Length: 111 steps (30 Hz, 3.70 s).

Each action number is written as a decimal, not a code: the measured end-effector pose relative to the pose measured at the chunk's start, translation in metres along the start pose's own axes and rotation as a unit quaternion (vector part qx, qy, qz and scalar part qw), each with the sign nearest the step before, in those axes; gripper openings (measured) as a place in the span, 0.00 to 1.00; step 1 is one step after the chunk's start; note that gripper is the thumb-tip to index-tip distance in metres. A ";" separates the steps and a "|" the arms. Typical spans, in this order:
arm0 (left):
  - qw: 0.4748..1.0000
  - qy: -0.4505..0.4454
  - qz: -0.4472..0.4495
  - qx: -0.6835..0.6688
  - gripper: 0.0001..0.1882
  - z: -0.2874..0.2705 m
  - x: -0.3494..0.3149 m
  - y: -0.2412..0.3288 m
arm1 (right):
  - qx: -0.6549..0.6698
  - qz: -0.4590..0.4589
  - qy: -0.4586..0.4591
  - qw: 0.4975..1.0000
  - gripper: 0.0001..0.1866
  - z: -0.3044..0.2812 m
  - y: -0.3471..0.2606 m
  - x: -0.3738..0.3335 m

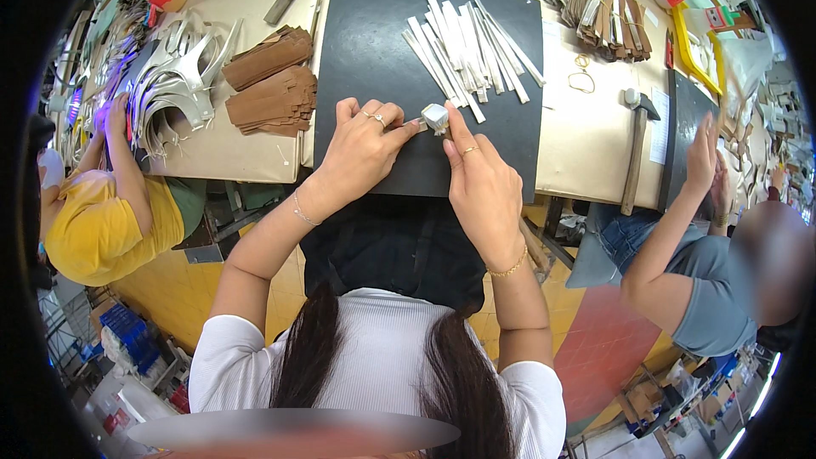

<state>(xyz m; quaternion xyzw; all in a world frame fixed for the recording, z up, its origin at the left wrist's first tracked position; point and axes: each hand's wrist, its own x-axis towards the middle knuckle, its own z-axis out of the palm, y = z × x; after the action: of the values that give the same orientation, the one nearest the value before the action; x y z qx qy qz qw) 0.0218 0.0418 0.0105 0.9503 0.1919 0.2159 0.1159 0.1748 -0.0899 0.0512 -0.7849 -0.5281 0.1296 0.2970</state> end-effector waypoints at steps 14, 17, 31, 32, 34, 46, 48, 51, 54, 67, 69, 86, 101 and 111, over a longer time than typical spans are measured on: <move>1.000 -0.003 0.003 -0.007 0.13 0.000 0.000 -0.001 | -0.047 -0.017 -0.006 0.999 0.24 -0.008 -0.010 0.010; 1.000 -0.008 0.000 -0.007 0.13 -0.001 0.000 -0.001 | -0.035 -0.028 -0.007 0.999 0.25 -0.005 -0.009 0.010; 0.993 0.006 -0.092 -0.077 0.11 -0.002 0.000 0.002 | -0.112 -0.015 -0.039 0.993 0.23 0.004 0.000 0.009; 0.991 0.003 -0.106 -0.086 0.11 -0.002 0.000 0.003 | -0.117 -0.014 -0.040 0.992 0.23 0.003 0.000 0.010; 0.986 0.010 -0.132 -0.104 0.11 0.002 0.001 0.004 | -0.123 0.015 -0.071 0.990 0.21 0.000 0.001 0.010; 0.965 0.007 -0.233 -0.122 0.04 0.010 0.006 0.015 | -0.038 -0.018 -0.005 0.999 0.26 0.004 0.000 -0.004; 0.962 0.003 -0.245 -0.119 0.04 0.010 0.008 0.017 | -0.041 -0.018 -0.008 0.999 0.26 0.005 0.000 -0.005; 0.960 0.001 -0.259 -0.111 0.04 0.010 0.009 0.019 | -0.029 -0.023 -0.003 0.999 0.26 0.006 0.000 -0.005; 0.961 0.011 -0.257 -0.103 0.03 0.012 0.009 0.020 | -0.035 -0.027 -0.003 0.999 0.26 0.007 0.000 -0.005; 0.968 0.048 -0.232 -0.082 0.04 0.019 0.006 0.021 | -0.076 0.029 -0.047 0.996 0.23 0.005 -0.007 -0.003; 0.969 0.047 -0.229 -0.083 0.05 0.019 0.005 0.021 | -0.076 0.024 -0.041 0.996 0.23 0.003 -0.007 -0.003; 0.967 0.028 -0.238 -0.086 0.05 0.016 0.007 0.023 | -0.098 0.039 -0.076 0.991 0.24 0.002 -0.011 0.001; 0.952 0.025 -0.278 -0.127 0.03 0.016 0.008 0.024 | -0.022 -0.030 0.062 0.997 0.25 0.004 0.002 -0.004; 0.953 0.024 -0.275 -0.127 0.03 0.020 0.016 0.025 | 0.017 -0.036 0.104 0.994 0.27 0.004 0.010 0.006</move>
<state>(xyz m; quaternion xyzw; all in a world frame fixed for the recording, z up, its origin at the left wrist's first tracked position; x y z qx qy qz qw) 0.0520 0.0228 0.0058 0.8326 0.4199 0.2209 0.2858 0.1828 -0.0858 0.0423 -0.7693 -0.5202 0.0449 0.3680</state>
